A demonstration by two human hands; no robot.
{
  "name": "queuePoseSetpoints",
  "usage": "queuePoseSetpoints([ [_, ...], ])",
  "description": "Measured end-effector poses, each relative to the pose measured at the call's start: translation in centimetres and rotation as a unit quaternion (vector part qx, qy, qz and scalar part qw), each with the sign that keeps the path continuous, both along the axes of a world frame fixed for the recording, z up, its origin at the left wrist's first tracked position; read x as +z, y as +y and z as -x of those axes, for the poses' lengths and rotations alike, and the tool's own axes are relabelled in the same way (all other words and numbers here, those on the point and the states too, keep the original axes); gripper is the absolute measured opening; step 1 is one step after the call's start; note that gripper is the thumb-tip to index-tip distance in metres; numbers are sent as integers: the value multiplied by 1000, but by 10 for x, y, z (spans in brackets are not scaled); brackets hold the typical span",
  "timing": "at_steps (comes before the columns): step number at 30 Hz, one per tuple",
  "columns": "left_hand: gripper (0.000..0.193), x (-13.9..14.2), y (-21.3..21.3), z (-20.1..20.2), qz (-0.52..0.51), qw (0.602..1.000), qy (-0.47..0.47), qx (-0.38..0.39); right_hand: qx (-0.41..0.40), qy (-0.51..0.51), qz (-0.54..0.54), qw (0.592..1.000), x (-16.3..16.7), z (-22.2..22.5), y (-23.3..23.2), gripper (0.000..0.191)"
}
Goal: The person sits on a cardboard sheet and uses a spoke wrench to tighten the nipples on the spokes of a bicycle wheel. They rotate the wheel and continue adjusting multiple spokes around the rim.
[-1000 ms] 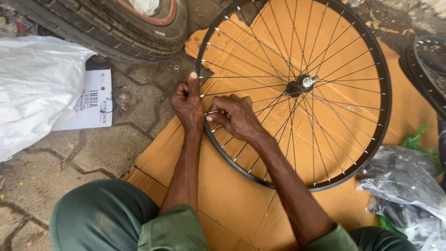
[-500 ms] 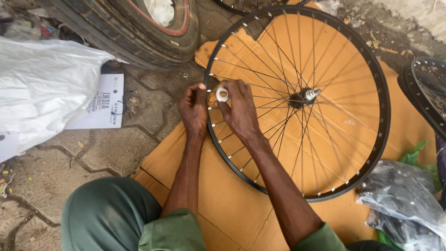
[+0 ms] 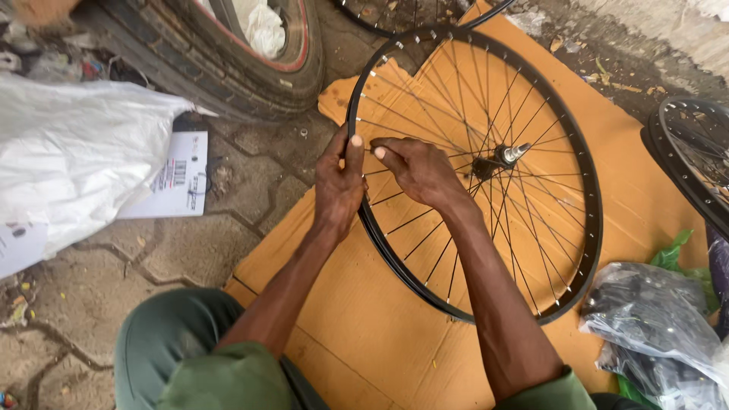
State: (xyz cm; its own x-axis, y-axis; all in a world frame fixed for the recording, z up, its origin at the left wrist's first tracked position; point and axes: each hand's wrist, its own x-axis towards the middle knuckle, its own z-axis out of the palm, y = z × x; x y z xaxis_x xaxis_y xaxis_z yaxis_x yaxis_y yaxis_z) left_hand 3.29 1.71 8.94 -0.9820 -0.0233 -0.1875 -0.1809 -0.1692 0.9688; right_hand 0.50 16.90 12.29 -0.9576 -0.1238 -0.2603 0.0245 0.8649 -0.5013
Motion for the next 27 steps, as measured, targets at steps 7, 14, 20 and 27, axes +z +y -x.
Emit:
queuePoseSetpoints([
  [7, 49, -11, 14, -24, 52, 980, 121, 151, 16, -26, 156, 987, -3, 10, -24, 34],
  [14, 40, -46, 20, -6, 45, 970, 88, 222, 58, 25, 23, 998, 5, -2, -25, 25],
  [20, 38, -53, 18, 1, 8, 965, 120, 233, 55, 17, 97, 994, -16, 13, -21, 19],
  [27, 35, -55, 17, 6, -36, 966, 144, 214, 46, 57, 242, 968, -29, 22, -19, 44],
])
